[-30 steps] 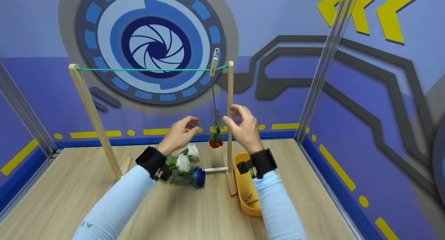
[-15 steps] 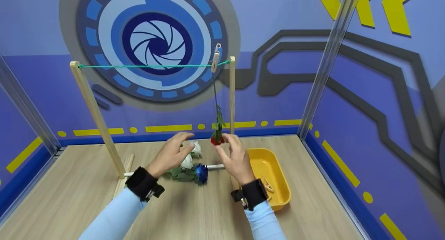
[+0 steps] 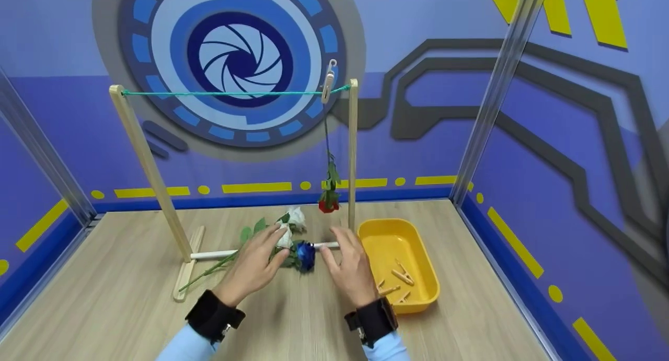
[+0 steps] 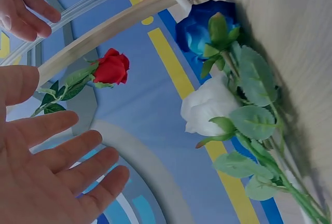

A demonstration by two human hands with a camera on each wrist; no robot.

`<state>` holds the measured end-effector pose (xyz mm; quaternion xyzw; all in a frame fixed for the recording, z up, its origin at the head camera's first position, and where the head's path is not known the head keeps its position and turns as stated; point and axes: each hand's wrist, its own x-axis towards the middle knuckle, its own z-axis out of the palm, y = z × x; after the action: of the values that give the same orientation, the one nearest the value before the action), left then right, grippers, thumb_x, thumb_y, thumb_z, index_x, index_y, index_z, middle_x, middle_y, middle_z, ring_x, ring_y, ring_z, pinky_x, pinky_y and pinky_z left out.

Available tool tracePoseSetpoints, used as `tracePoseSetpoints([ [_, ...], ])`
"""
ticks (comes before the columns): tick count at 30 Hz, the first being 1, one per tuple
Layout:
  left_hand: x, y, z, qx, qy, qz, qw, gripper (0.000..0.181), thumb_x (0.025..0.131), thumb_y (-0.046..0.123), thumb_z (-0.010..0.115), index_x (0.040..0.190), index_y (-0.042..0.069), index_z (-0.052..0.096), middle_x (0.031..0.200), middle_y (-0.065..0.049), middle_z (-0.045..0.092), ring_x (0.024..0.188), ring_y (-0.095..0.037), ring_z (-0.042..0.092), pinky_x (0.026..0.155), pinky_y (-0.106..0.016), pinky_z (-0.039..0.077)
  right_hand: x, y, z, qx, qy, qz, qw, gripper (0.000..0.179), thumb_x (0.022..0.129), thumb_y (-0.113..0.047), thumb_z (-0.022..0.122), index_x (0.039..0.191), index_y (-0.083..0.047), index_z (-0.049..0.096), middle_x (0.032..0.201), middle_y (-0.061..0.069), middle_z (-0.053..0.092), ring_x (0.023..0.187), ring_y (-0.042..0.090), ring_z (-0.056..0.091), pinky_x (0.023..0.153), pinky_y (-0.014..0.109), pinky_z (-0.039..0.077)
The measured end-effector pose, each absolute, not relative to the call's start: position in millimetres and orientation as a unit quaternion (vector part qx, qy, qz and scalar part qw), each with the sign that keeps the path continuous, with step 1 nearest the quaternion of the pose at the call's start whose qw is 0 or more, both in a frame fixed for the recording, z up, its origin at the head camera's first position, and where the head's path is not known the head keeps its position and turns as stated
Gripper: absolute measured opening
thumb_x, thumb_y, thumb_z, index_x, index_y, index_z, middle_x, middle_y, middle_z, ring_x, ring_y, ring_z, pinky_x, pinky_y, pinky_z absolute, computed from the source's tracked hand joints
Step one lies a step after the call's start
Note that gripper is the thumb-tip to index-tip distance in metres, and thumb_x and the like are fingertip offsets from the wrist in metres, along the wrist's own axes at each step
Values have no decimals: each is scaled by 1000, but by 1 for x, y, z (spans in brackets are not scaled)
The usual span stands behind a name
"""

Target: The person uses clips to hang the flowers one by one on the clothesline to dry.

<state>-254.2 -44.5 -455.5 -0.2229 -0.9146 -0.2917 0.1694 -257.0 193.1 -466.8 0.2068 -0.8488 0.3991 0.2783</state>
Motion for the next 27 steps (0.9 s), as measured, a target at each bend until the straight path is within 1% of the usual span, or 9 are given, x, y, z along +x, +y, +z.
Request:
tracePoseSetpoints([
  [2,-249,-43,-462,-216,-918,-282,174,50,107,28,58,149,2,52,154,-24,48,141,-42,46,112,-62,39,-254,193,-474,203,-853,387,286,43,95,-10,75,134,1,63,134,21,63,121,34,64,103,53,51],
  [7,-241,-43,-477,-206,-924,-256,193,49,106,27,60,147,1,55,151,-27,50,139,-45,47,109,-61,42,-246,195,-489,185,-863,365,296,45,93,-11,78,134,0,64,133,19,64,122,34,63,105,52,50],
  [13,-234,-42,-491,-195,-925,-262,193,49,106,25,60,146,-2,54,151,-29,48,140,-49,45,110,-64,40,-238,196,-502,136,-891,359,241,47,95,-15,76,138,-3,63,138,18,61,127,35,60,109,55,46],
  [15,-232,-40,-495,-189,-926,-268,190,49,105,24,60,146,-3,54,152,-29,48,140,-49,45,110,-64,39,-237,197,-505,132,-895,356,232,46,96,-16,76,138,-3,63,139,17,61,128,34,60,109,55,46],
  [21,-229,-29,-507,-170,-932,-268,175,49,105,24,61,145,-3,55,151,-29,48,140,-48,45,111,-65,38,-239,198,-514,163,-889,339,260,44,95,-16,76,135,-1,65,138,16,62,129,33,60,108,53,47],
  [27,-224,-21,-516,-160,-939,-270,141,50,104,26,61,145,-2,55,152,-28,48,141,-48,45,112,-62,38,-239,199,-518,168,-889,328,273,41,93,-13,78,130,2,68,133,20,64,123,35,63,103,53,51],
])
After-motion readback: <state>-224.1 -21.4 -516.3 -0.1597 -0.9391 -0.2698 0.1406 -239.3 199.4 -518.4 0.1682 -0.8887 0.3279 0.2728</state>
